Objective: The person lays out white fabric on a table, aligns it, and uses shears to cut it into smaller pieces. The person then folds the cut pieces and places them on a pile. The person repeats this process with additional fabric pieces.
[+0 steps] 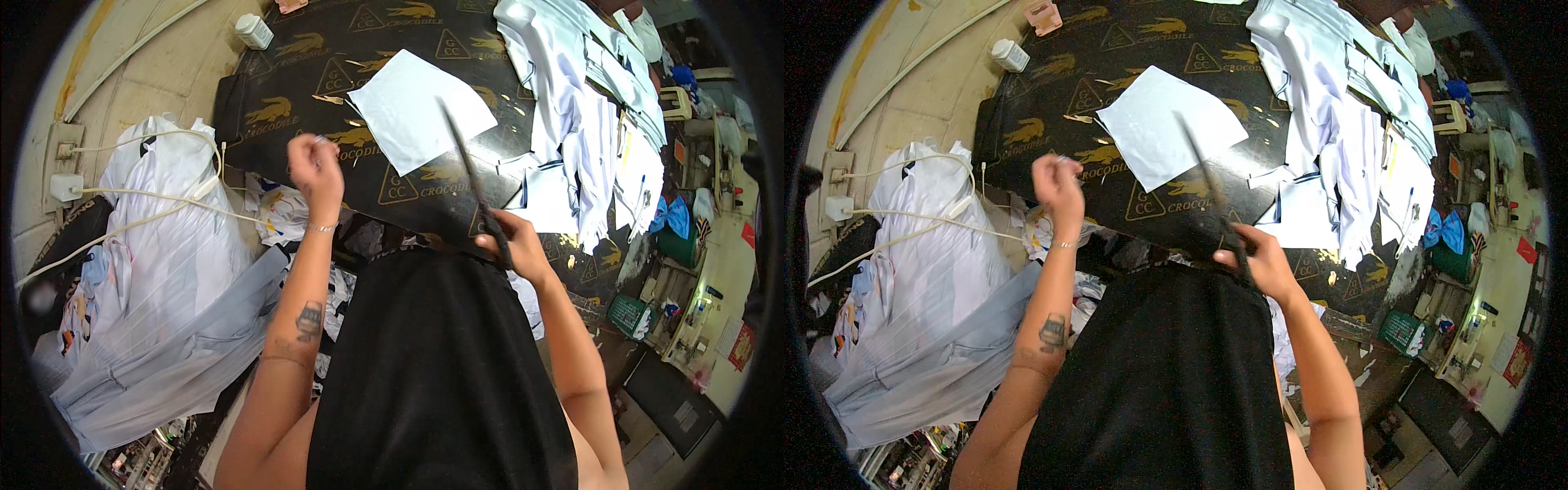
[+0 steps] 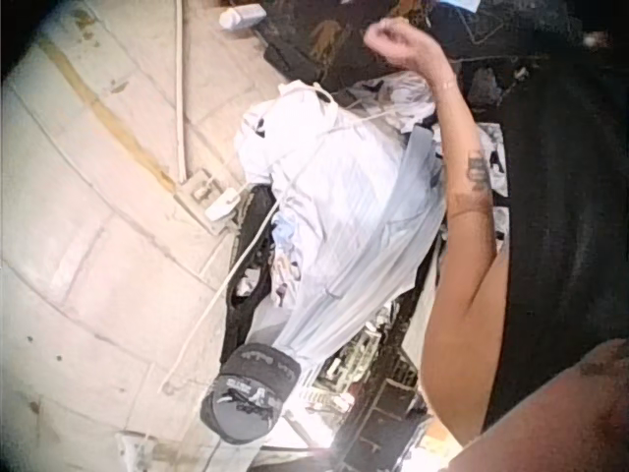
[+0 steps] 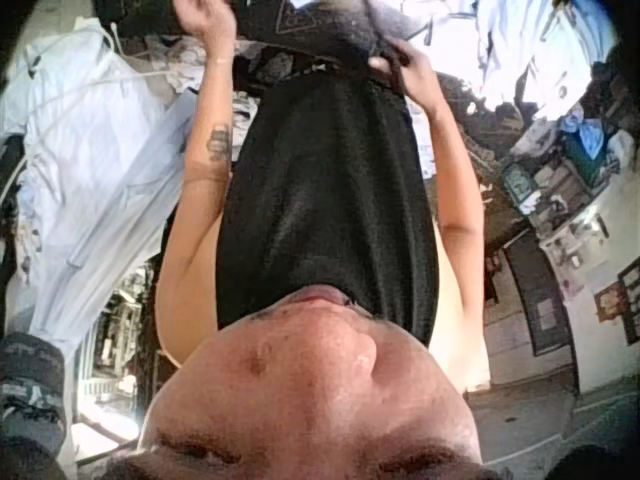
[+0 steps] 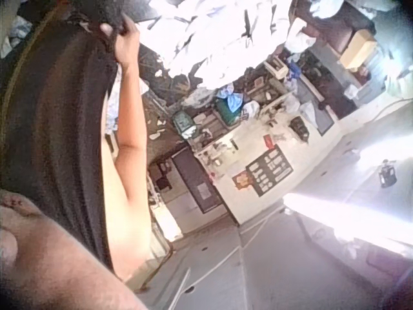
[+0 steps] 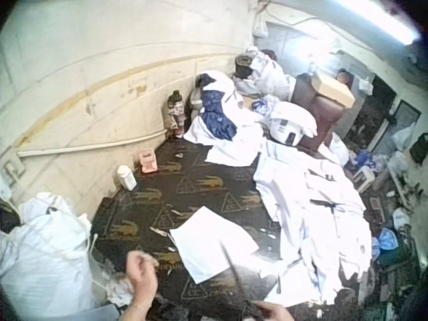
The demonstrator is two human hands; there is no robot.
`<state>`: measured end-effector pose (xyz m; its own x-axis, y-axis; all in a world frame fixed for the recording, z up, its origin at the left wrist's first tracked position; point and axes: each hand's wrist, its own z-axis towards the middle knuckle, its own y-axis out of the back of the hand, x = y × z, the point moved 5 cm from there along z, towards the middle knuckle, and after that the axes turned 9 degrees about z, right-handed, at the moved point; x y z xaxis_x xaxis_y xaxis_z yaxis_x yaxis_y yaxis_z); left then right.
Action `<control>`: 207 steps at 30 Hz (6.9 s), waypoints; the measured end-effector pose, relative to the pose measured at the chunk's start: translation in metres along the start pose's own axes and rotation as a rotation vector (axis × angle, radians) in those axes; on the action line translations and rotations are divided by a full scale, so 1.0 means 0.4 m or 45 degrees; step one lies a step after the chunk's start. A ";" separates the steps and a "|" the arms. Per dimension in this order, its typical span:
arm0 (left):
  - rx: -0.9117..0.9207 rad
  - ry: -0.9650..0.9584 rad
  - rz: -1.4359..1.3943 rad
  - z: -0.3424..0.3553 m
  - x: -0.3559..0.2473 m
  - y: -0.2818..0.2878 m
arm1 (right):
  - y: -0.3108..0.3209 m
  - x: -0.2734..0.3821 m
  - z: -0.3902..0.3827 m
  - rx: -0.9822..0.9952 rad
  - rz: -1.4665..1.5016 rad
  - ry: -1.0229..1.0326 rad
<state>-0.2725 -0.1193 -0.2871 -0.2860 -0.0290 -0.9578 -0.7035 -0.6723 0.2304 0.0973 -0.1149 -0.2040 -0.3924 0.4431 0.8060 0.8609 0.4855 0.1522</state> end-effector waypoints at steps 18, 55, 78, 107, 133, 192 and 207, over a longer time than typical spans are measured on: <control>0.882 -1.161 0.789 -0.340 -0.363 -0.971 | 0.666 -0.292 -0.466 -1.170 0.762 0.517; 0.422 -0.571 0.298 -0.151 -0.672 -0.550 | 0.952 -0.362 -0.132 -0.990 -0.682 0.406; 1.439 -0.376 0.563 -0.086 -0.616 -0.828 | 0.793 -1.072 -1.063 -0.558 1.180 -0.464; 0.971 -1.503 0.374 -0.096 -0.875 -0.833 | 0.888 0.195 -0.101 -0.749 -0.496 1.269; 1.277 -0.432 1.412 -0.326 -0.236 -0.978 | 0.710 -0.337 0.059 -0.753 -0.696 0.023; 0.856 -1.015 0.899 -0.431 -0.190 -0.449 | 0.335 -0.344 0.039 -0.411 -1.116 0.895; 1.432 -0.661 0.758 -0.312 -0.196 -0.475 | 0.382 -0.311 0.155 0.012 -0.988 0.795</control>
<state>-0.0353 -0.0817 -0.2771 -0.7604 0.3456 -0.5498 -0.4619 0.3072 0.8320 0.2577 -0.0493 -0.3165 -0.6025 -0.4740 0.6422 0.4345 0.4802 0.7620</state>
